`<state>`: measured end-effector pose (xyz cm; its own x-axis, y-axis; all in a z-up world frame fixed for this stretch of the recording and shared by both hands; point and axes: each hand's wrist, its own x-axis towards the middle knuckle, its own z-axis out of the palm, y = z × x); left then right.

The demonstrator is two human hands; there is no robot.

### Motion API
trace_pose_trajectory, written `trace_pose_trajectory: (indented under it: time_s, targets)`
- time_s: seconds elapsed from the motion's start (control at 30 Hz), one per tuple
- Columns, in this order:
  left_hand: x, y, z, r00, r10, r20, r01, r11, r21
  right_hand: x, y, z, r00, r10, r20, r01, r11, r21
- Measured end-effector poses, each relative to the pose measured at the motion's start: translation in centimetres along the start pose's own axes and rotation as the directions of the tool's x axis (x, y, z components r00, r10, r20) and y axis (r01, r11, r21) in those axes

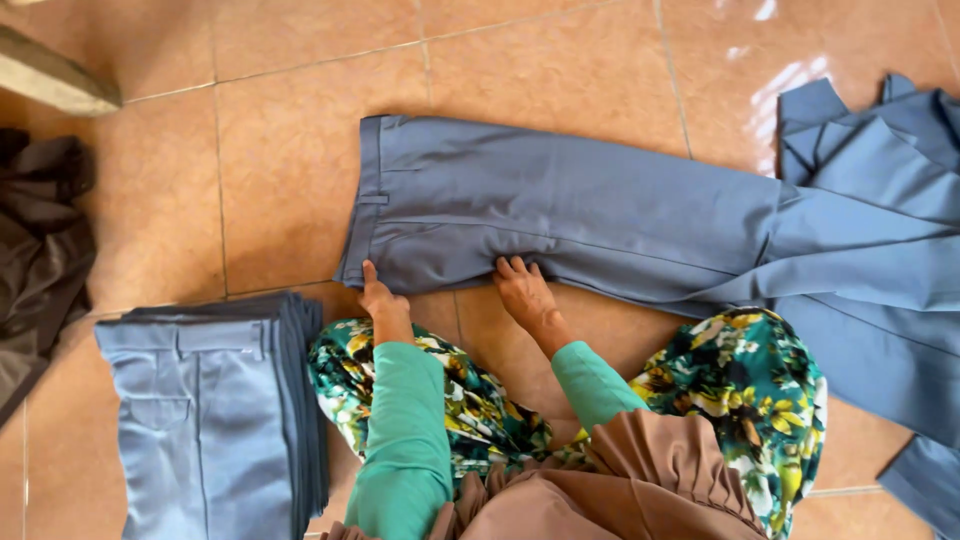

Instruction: Folding grey trousers and stacking them neatly on the floor.

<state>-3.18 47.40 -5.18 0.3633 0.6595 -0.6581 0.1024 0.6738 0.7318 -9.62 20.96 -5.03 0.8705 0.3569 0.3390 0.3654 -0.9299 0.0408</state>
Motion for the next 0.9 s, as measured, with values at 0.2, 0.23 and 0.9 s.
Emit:
trace_pose_trajectory:
  time_s: [0.2, 0.23, 0.9]
  targets:
    - [-10.6, -0.4, 0.5, 0.875, -0.431, 0.219, 0.364, 0.886, 0.288, 3.9, -0.9, -3.1, 0.982, 0.189, -0.030, -0.173, 0.945, 0.277]
    - [-11.1, -1.2, 0.7, 0.872, -0.436, 0.221, 0.371, 0.884, 0.283, 3.7, -1.3, -3.7, 0.983, 0.183, -0.029, -0.169, 0.948, 0.269]
    - [4.0, -16.1, 2.3, 0.708, -0.650, 0.277, 0.568, 0.757, 0.324, -6.5, 4.8, -5.7, 0.993, 0.076, 0.089, -0.070, 0.996, -0.061]
